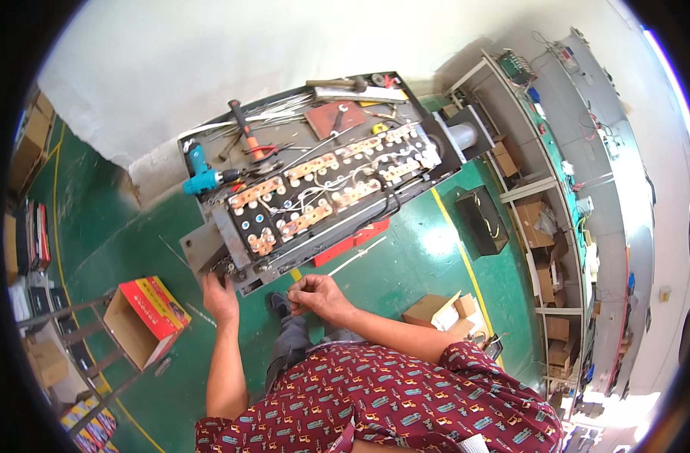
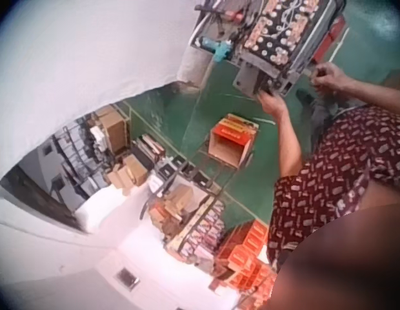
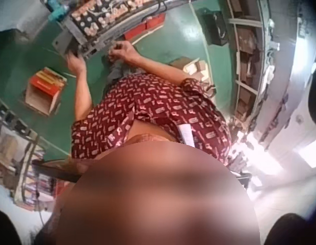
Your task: The person uses a cordless drill and screwdriver to fasten components on an open electronic assembly. They repeatedly insert small parts, tighten screws, and adjust wiring within the chassis.
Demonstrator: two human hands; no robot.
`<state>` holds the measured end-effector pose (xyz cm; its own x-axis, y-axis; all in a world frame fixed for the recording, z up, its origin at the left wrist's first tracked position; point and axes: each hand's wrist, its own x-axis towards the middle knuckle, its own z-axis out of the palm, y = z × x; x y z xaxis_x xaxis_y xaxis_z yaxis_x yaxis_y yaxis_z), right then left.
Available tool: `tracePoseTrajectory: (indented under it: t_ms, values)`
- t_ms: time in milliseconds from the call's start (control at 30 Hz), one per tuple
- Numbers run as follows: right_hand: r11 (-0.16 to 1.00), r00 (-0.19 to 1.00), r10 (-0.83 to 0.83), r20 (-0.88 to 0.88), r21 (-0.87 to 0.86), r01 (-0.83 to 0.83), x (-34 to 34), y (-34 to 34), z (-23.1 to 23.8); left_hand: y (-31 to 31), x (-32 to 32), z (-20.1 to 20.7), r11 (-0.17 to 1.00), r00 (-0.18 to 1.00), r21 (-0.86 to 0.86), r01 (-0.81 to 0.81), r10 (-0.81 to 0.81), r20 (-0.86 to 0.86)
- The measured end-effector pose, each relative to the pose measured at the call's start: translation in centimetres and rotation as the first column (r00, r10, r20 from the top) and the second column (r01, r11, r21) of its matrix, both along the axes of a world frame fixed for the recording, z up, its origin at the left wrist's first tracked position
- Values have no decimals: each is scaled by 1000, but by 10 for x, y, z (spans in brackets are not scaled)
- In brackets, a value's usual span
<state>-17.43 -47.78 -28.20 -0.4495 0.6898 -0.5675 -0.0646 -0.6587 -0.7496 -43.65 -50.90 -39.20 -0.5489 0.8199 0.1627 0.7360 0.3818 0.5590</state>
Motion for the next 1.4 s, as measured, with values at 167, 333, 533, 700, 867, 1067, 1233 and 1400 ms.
tracePoseTrajectory:
  t_ms: [167, 333, 533, 700, 867, 1067, 1233, 1400]
  values:
    - [990, 999, -51, -9, 134, 52, 28, 10, 35, -28, 21, 40, 975, 888, 218, 47, -141, 438]
    - [976, 994, 65, -86, 211, -45, 57, 26, 60, -28, 112, 139, 964, 467, 257, 70, -259, 845]
    - [919, 985, 151, -84, 380, -108, 114, 62, 84, 26, 192, 177, 928, 303, 329, 177, -369, 879]
    - [889, 979, 200, -38, 426, -165, 194, 95, 93, 57, 270, 178, 930, 329, 280, 238, -349, 877]
    - [891, 974, 225, -26, 409, -195, 250, 122, 94, 80, 327, 194, 926, 397, 278, 254, -362, 843]
    - [861, 968, 246, 43, 450, -238, 275, 137, 96, 87, 356, 202, 930, 473, 238, 280, -349, 809]
    - [925, 985, 173, -21, 348, -155, 277, 145, 95, 96, 360, 201, 912, 425, 263, 315, -383, 820]
    - [970, 989, 127, -72, 219, -109, 280, 152, 90, 102, 360, 200, 876, 381, 293, 382, -438, 814]
